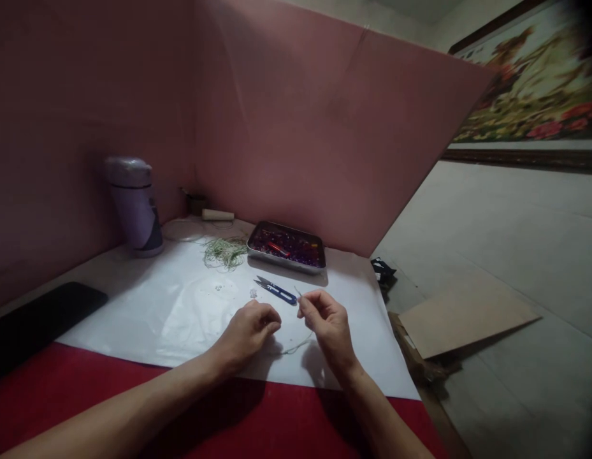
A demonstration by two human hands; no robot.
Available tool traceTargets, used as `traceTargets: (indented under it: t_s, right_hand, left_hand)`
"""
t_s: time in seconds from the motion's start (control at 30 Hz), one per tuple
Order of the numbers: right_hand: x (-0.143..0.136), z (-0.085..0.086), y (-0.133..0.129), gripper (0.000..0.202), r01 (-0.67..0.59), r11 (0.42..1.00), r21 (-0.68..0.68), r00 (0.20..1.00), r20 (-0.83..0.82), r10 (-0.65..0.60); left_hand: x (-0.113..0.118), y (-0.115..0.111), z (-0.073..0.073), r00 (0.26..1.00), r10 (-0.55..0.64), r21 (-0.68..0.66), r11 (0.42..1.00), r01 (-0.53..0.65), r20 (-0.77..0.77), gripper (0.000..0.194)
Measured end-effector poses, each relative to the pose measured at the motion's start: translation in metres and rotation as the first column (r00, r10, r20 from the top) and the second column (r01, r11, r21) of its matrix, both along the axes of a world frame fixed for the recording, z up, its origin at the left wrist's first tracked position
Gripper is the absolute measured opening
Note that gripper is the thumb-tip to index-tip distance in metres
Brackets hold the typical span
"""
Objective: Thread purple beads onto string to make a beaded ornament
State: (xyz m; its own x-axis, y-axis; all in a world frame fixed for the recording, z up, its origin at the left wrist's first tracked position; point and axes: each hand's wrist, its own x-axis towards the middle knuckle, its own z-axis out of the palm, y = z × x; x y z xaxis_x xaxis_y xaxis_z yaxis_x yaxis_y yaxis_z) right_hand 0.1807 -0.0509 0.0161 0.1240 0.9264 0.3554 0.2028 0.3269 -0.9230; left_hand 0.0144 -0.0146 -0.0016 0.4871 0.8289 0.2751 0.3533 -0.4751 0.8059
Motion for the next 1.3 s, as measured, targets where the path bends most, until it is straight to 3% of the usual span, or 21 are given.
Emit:
traceTargets:
  t_s: [0.17,0.37,0.6,0.87,1.0,1.1,1.17,1.3]
  right_hand:
    - [0.004,0.000,0.006,0.016,-0.055,0.998,0.003,0.950,-0.308,0.053]
    - [0.007,0.007,0.008,0.018,0.024,0.999,-0.021,0.857,-0.514,-0.031]
    - [0.024,0.003,0.018,0.021,0.154,0.984,-0.093,0.752,-0.635,-0.178]
    - [0.027,-0.005,0.021,0.021,0.146,0.975,-0.166,0.678,-0.701,-0.221]
    - [0.018,-0.006,0.018,0.021,0.040,0.986,-0.163,0.766,-0.628,-0.135]
    - [0.008,-0.008,0.015,0.023,0.024,0.984,-0.179,0.879,-0.465,-0.106]
    - [0.002,-0.008,0.012,0.023,0.044,0.986,-0.163,0.946,-0.310,-0.094]
    - [-0.009,-0.007,0.004,0.021,0.042,0.996,-0.076,0.999,-0.015,-0.044]
  left_hand:
    - [0.010,-0.010,-0.011,0.954,-0.084,0.201,0.969,0.145,-0.288,0.006]
    - [0.018,-0.018,-0.019,0.888,0.039,0.380,0.912,0.156,-0.457,0.011]
    - [0.010,-0.016,-0.022,0.894,-0.013,0.339,0.923,0.183,-0.449,0.015]
    - [0.006,-0.023,-0.010,0.884,-0.072,0.286,0.931,0.226,-0.462,0.014]
    - [0.003,-0.015,-0.007,0.928,-0.084,0.232,0.956,0.177,-0.362,0.008]
    - [-0.002,-0.001,0.000,0.992,0.058,0.180,0.983,-0.038,-0.108,0.012]
    - [-0.006,0.006,0.006,0.990,0.125,0.055,0.990,-0.129,0.064,0.013]
    - [-0.007,0.007,0.013,0.961,0.100,-0.151,0.987,-0.062,0.258,0.016]
